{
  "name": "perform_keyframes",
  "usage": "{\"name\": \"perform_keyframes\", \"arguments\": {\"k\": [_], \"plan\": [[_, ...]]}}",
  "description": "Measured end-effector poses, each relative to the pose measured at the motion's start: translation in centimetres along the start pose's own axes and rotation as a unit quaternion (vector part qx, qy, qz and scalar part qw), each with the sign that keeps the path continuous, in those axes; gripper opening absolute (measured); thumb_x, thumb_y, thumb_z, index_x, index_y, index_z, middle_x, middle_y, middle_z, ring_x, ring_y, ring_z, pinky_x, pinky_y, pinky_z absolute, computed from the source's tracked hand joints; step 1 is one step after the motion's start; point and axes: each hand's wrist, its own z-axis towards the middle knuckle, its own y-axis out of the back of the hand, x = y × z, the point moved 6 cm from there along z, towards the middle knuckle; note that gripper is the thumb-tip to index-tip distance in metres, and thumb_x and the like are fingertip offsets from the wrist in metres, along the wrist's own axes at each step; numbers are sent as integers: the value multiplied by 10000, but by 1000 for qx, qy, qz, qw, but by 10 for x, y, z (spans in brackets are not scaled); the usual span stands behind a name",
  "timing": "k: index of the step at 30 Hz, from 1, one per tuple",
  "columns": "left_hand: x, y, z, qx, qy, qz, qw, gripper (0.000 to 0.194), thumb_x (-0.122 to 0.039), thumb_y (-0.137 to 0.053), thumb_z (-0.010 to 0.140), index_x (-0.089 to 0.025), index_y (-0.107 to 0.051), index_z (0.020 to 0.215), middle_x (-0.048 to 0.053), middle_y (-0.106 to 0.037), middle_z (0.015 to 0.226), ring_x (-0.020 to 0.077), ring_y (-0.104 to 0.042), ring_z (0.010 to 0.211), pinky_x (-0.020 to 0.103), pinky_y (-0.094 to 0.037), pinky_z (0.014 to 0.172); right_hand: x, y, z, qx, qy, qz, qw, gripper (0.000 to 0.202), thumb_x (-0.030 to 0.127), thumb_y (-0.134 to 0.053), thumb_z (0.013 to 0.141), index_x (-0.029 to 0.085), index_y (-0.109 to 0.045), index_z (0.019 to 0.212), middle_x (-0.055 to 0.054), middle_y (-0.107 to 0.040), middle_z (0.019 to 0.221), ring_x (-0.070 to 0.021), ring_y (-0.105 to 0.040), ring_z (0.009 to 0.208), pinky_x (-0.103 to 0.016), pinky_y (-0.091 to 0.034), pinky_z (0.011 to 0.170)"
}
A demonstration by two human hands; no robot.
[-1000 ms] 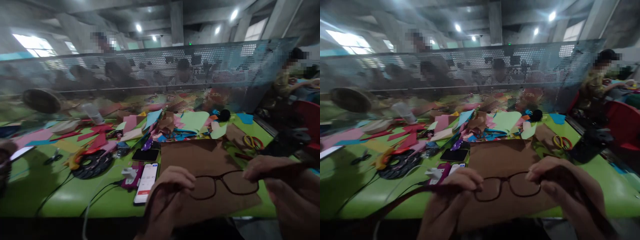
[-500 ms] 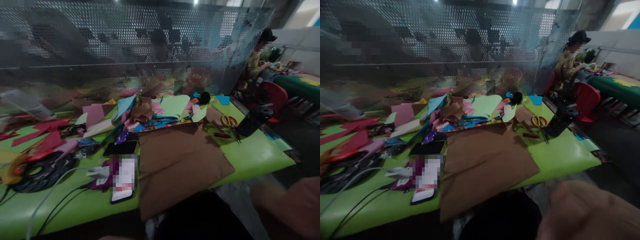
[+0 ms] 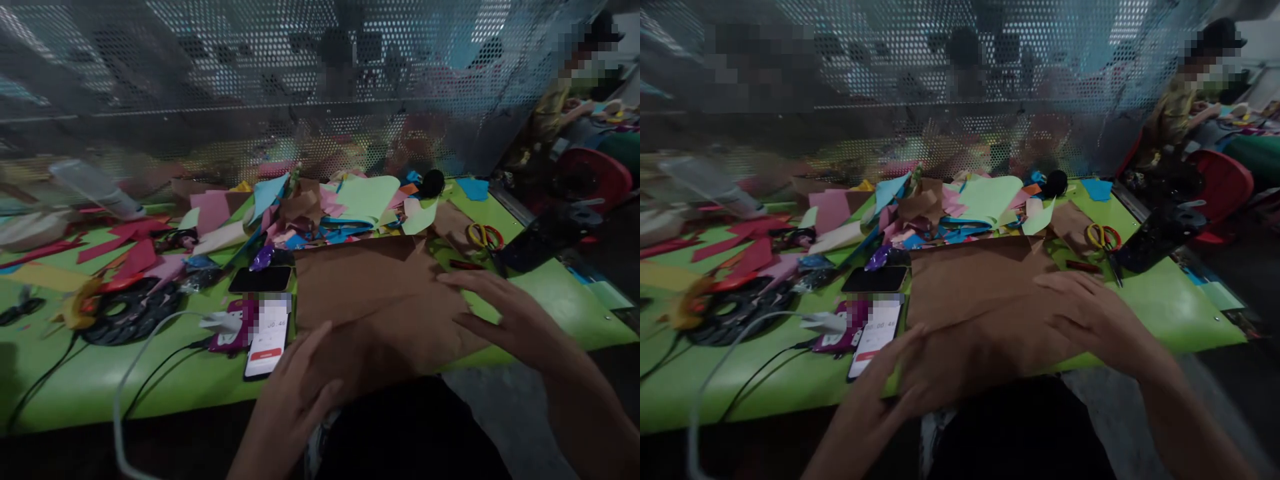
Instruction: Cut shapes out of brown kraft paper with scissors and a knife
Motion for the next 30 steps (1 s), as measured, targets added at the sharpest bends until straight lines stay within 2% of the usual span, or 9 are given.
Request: {"name": "perform_keyframes", "arguments": {"k": [4, 7, 9, 13, 16, 18, 22, 25, 30], "plan": [[30, -47, 19, 74, 7, 107, 991, 666, -347, -570, 902, -253, -352, 1524, 97, -496, 1507, 300, -447, 1391, 506, -400, 1114, -67, -64, 11, 136, -37, -42, 989, 679, 525, -624, 870, 291, -440, 1481, -118, -483, 1503, -348, -480, 1345, -531, -422, 1084], [38, -62, 23, 95, 27, 187, 977, 758, -361, -645, 843, -232, -352, 1530, 112, -425, 1560, 346, -368, 1438, 578, -313, 1145, -95, -82, 1, 170, -53, -58, 982, 772, 517, -684, 806, 280, -422, 1493, -143, -456, 1509, -370, -460, 1346, -543, -412, 1075], [36, -62, 24, 98, 45, 213, 971, 806, -382, -684, 816, -230, -350, 1534, 122, -464, 1527, 362, -432, 1380, 577, -343, 1112, -98, -82, -2, 163, -59, -58, 983, 791, 484, -711, 780, 257, -431, 1484, -157, -521, 1419, -368, -513, 1269, -529, -448, 1024], [28, -54, 31, 99, 67, 243, 963, 817, -381, -720, 796, -224, -383, 1523, 128, -623, 1291, 358, -560, 1165, 513, -455, 963, -92, -71, 2, 124, -66, -38, 989, 582, 403, -655, 820, 247, -548, 1371, -116, -635, 1126, -312, -609, 1038, -455, -510, 885], [27, -49, 36, 91, 68, 238, 965, 735, -340, -707, 810, -221, -443, 1486, 104, -661, 1122, 341, -578, 1082, 487, -474, 922, -99, -61, 5, 65, -93, 0, 993, 230, 389, -566, 893, 242, -691, 1017, -73, -660, 949, -256, -641, 872, -387, -517, 766], [31, -45, 37, 74, 76, 199, 974, 674, -310, -689, 821, -235, -475, 1455, 89, -660, 1110, 328, -582, 1083, 480, -479, 928, -111, -56, 3, 6, -122, 27, 992, 235, 445, -583, 888, 233, -679, 863, -58, -667, 889, -242, -647, 822, -370, -509, 729], [45, -37, 31, 2, 134, 16, 991, 678, -308, -655, 839, -293, -413, 1472, 35, -650, 1077, 243, -637, 997, 417, -522, 902, -140, -51, -6, -119, -210, 103, 965, 332, 549, -646, 824, 224, -650, 891, -31, -682, 825, -224, -640, 736, -354, -505, 672], [48, -37, 24, -37, 160, -126, 978, 780, -359, -646, 850, -289, -279, 1535, 24, -647, 1066, 208, -661, 981, 391, -535, 912, -152, -54, -11, -154, -244, 142, 947, 339, 547, -668, 806, 227, -645, 917, -15, -686, 805, -219, -636, 727, -345, -500, 662], [43, -46, 12, -35, 180, -154, 971, 833, -427, -640, 868, -252, -216, 1563, 75, -659, 1193, 257, -621, 1145, 456, -466, 1046, -161, -61, -15, -171, -253, 128, 944, 306, 516, -634, 849, 234, -656, 967, -37, -721, 927, -245, -664, 848, -376, -507, 765]]}}
